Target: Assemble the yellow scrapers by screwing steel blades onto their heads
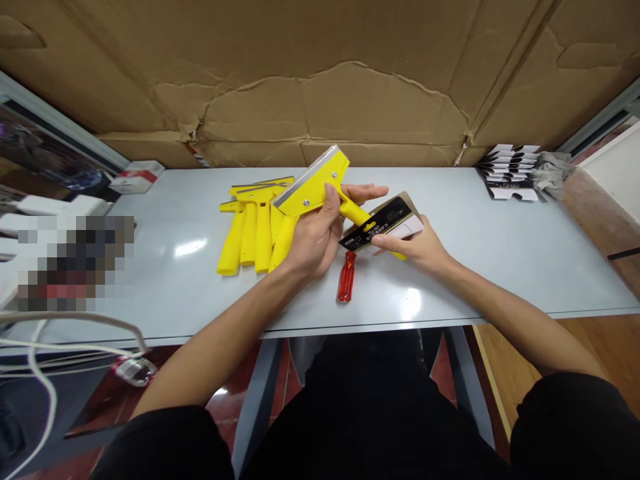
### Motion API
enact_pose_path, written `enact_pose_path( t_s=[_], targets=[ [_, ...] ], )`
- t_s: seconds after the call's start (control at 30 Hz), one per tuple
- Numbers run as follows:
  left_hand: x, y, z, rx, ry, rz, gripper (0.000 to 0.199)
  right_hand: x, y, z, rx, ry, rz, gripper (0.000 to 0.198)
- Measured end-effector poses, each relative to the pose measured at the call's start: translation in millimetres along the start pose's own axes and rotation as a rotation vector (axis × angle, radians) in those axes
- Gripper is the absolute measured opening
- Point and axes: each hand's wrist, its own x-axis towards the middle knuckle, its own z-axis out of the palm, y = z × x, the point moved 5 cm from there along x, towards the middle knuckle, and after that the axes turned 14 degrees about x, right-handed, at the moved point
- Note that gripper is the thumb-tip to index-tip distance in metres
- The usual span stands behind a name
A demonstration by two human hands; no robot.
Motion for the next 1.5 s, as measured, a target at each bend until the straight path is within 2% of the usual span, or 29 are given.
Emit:
enact_pose_path(
  t_s=[0.17, 0.33, 0.4, 0.5, 0.53, 0.6, 0.7, 0.77, 0.83, 0.93, 1.03, 1.17, 1.23, 1.33, 1.4, 1.43, 1.5],
  targets=[
    [12.1, 8.0, -20.3, -0.032, 0.094, 0.016, 0.053, -0.8, -8.2, -6.6, -0.040, -0.104, 0.035, 0.064],
    [14.0, 5.5, -19.4, -0.067, 0.091, 0.075, 0.055, 6.1, -12.1, -17.3, -0.002, -0.023, -0.042, 0.070],
    [12.8, 4.4, -16.9, -0.082, 0.094, 0.082, 0.055, 7.9, -5.0, -10.7, 0.044, -0.102, 0.013, 0.074],
    [11.9, 2.3, -15.6, -0.097, 0.097, 0.032, 0.056, 5.5, 6.6, 3.4, 0.073, -0.321, 0.140, 0.076],
    [11.8, 2.2, -15.4, -0.097, 0.090, 0.022, 0.056, 4.7, 8.6, 4.6, 0.071, -0.343, 0.156, 0.075],
    [12.0, 3.4, -15.5, -0.100, 0.080, 0.019, 0.056, 4.9, 8.9, 0.1, 0.051, -0.263, 0.120, 0.073],
    [12.9, 6.8, -19.0, -0.126, 0.113, 0.024, 0.054, 4.7, 3.4, -10.2, -0.012, -0.061, -0.024, 0.072],
    [13.7, 9.5, -21.9, -0.138, 0.138, 0.021, 0.052, 3.1, 2.9, -8.7, -0.038, -0.066, -0.041, 0.070],
    [14.4, 12.0, -23.8, -0.135, 0.149, 0.030, 0.052, 1.7, 5.4, -2.3, -0.034, -0.156, 0.008, 0.069],
    [13.4, 11.6, -22.8, -0.111, 0.160, 0.046, 0.053, 2.0, 8.1, 3.4, -0.021, -0.215, 0.037, 0.079],
    [8.9, 4.8, -14.1, -0.107, 0.139, 0.026, 0.053, 5.5, 7.2, -1.7, -0.017, -0.066, -0.052, 0.093],
    [4.4, 0.7, -4.9, -0.123, 0.105, 0.007, 0.051, 3.4, 3.4, -8.5, 0.027, 0.126, -0.167, 0.086],
    [7.5, 5.3, -10.3, -0.138, 0.122, 0.029, 0.049, 1.2, 1.5, -7.0, 0.064, 0.138, -0.169, 0.083],
    [19.1, 16.3, -31.6, -0.184, 0.203, 0.085, 0.047, 3.4, 0.8, -6.1, 0.041, 0.095, -0.075, 0.081],
    [27.7, 21.1, -48.5, -0.216, 0.285, 0.109, 0.048, 9.3, -4.6, -23.4, 0.000, 0.156, -0.061, 0.079],
    [31.5, 21.6, -54.7, -0.232, 0.311, 0.110, 0.048, 12.6, -10.3, -41.3, -0.027, 0.229, -0.083, 0.078],
    [36.7, 18.4, -60.2, -0.257, 0.332, 0.083, 0.049, 15.0, -27.4, -95.9, -0.107, 0.444, -0.166, 0.079]
  ],
)
